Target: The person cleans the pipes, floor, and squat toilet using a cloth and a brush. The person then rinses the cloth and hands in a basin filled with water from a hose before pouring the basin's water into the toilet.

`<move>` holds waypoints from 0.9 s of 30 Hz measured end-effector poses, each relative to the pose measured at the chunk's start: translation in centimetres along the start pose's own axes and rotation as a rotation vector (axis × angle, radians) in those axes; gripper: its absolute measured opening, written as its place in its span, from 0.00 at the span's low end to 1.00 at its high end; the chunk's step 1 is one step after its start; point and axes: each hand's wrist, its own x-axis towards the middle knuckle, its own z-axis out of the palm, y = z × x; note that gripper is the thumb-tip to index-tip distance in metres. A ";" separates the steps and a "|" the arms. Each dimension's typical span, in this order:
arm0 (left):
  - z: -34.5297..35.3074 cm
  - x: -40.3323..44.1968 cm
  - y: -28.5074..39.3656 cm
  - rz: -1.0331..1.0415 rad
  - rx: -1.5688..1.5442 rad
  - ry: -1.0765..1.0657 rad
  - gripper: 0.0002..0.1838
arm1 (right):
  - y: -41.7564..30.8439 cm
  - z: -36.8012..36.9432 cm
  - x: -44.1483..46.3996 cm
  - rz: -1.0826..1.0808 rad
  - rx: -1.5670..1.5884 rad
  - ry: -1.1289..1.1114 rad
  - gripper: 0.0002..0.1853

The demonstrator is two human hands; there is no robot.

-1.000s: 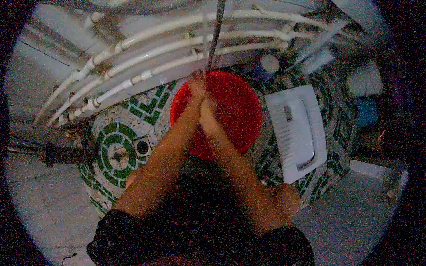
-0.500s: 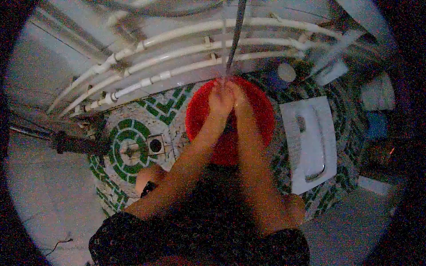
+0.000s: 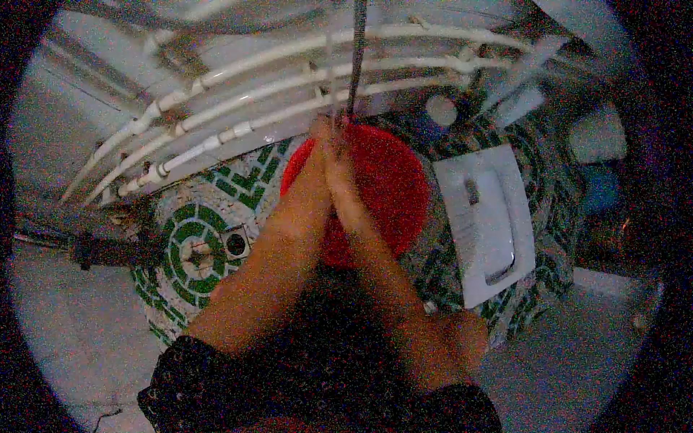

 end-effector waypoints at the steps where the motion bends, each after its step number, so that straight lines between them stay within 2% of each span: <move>1: 0.2 -0.3 0.0 0.076 0.227 0.014 0.21 | -0.5 0.2 -1.1 -0.018 -0.100 0.107 0.26; 2: -0.1 -1.3 0.8 0.145 0.424 0.018 0.21 | -0.5 0.3 -0.4 0.067 -0.152 0.163 0.25; 4: -0.9 -2.9 0.5 0.235 0.614 -0.063 0.22 | 1.3 -0.6 3.4 0.134 -0.019 0.124 0.22; 6: -1.7 -4.1 -0.6 0.269 0.602 -0.182 0.21 | 7.3 -3.5 10.1 0.090 0.352 -0.053 0.18; 8: -3.1 -4.9 -1.5 0.024 0.180 -0.322 0.19 | 9.1 -3.5 12.5 0.434 0.622 0.160 0.14; 9: -4.4 -5.3 -0.4 -0.242 -0.196 -0.382 0.18 | 9.2 -3.0 12.7 0.600 0.760 0.266 0.12; 10: -5.3 -5.2 0.1 -0.419 -0.419 -0.419 0.18 | 6.8 -2.1 10.0 0.574 0.861 0.187 0.10; 12: -7.2 -4.7 -0.2 -0.605 -0.602 -0.493 0.18 | 1.6 0.0 4.3 0.541 1.052 0.018 0.11; 15: -8.3 -4.6 -1.2 -0.760 -0.688 -0.517 0.18 | 0.7 1.0 2.3 0.564 0.894 -0.093 0.14; 16: -8.5 -4.8 -1.8 -0.790 -0.687 -0.501 0.18 | 1.6 1.6 2.3 0.282 0.477 -0.038 0.16; 17: -8.5 -5.3 -2.6 -0.814 -0.672 -0.475 0.18 | 2.6 2.1 2.3 0.069 0.014 0.112 0.19; 18: -8.7 -5.7 -3.4 -0.838 -0.659 -0.446 0.18 | 3.8 1.4 2.0 -0.181 -0.189 0.073 0.23; 20: -9.4 -6.1 -5.4 -0.878 -0.630 -0.396 0.18 | 9.7 -2.0 4.4 -0.364 -1.159 -0.066 0.18; 21: -10.3 -6.3 -6.8 -0.891 -0.608 -0.372 0.18 | 14.9 -4.2 5.1 -0.079 -1.214 -0.087 0.16; 23: -12.5 -6.0 -10.7 -0.899 -0.579 -0.343 0.18 | 18.9 -7.3 2.8 -0.055 -1.155 0.123 0.17; 25: -14.5 -6.7 -15.8 -0.895 -0.537 -0.320 0.17 | 23.3 -8.7 -1.3 -0.297 -1.008 0.151 0.19; 27: -15.0 -8.3 -20.6 -0.900 -0.503 -0.317 0.16 | 32.3 -8.7 -2.0 -0.284 -0.950 -0.243 0.19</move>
